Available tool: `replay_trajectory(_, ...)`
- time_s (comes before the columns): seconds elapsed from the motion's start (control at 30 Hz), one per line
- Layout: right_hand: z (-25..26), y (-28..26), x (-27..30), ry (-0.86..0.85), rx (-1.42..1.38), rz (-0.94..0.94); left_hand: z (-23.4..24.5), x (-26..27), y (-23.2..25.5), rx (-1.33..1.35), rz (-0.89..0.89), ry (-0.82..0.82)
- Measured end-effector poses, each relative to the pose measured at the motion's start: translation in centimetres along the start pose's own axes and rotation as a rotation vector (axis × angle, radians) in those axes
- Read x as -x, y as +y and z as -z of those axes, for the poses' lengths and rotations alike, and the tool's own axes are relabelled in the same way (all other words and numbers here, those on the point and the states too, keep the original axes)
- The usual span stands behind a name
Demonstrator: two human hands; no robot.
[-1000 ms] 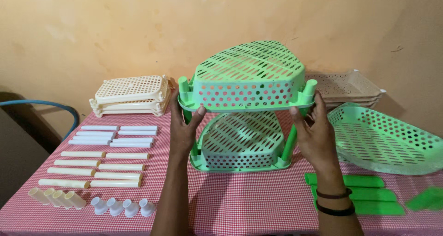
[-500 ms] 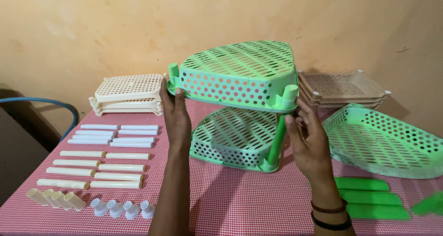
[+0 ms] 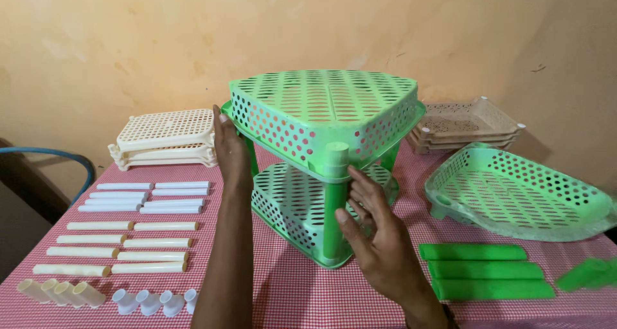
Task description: The person assembles a green plastic corner basket by inserting green cylindrical rods into the basket's corner holes. They then remove the rods and separate the basket layers, placing them on the table.
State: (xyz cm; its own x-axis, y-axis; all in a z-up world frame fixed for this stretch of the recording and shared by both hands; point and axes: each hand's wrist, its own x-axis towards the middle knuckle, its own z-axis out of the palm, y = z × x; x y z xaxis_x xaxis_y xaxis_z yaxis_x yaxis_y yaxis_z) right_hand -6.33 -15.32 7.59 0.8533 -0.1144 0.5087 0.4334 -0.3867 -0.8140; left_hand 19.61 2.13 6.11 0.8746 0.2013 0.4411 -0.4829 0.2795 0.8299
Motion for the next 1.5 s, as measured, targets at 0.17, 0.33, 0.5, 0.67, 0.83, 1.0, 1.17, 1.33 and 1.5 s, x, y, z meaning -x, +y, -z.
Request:
replay_trajectory(0.17,1.6,0.7,0.1,-0.040,0.026,-0.070,0.1,1.1,0.9,0.088,-0.003,-0.064)
replay_trajectory(0.33,7.0,3.6,-3.2,0.234,0.074,0.020,0.0,3.0,3.0,-0.131,-0.036,-0.093)
replay_trajectory(0.5,8.5,6.2,-6.9,0.113,-0.126,0.053,-1.0,4.1,4.3,-0.146,-0.020,-0.228)
replay_trajectory(0.67,7.9,5.7,-8.7,0.035,-0.206,-0.104,-1.5,3.6,3.8,-0.266,-0.100,-0.216)
replay_trajectory(0.83,8.5,4.7,-10.3,0.019,-0.217,-0.119,-2.1,2.2,2.9,-0.355,-0.054,-0.197)
replay_trajectory(1.0,8.9,5.1,-11.9,0.037,-0.308,-0.171,-3.4,1.3,2.9,-0.334,-0.067,-0.174)
replay_trajectory(1.17,9.2,5.4,-12.8,0.051,-0.518,-0.053,-3.9,1.6,4.1,-0.247,-0.188,-0.226)
replay_trajectory(1.33,9.3,4.8,-13.4,0.049,-0.567,-0.016,-4.3,1.4,5.2,-0.275,-0.198,-0.202)
replay_trajectory(1.5,9.3,3.4,-13.0,0.100,-0.542,-0.037,-4.1,2.2,6.0,-0.238,-0.171,-0.203)
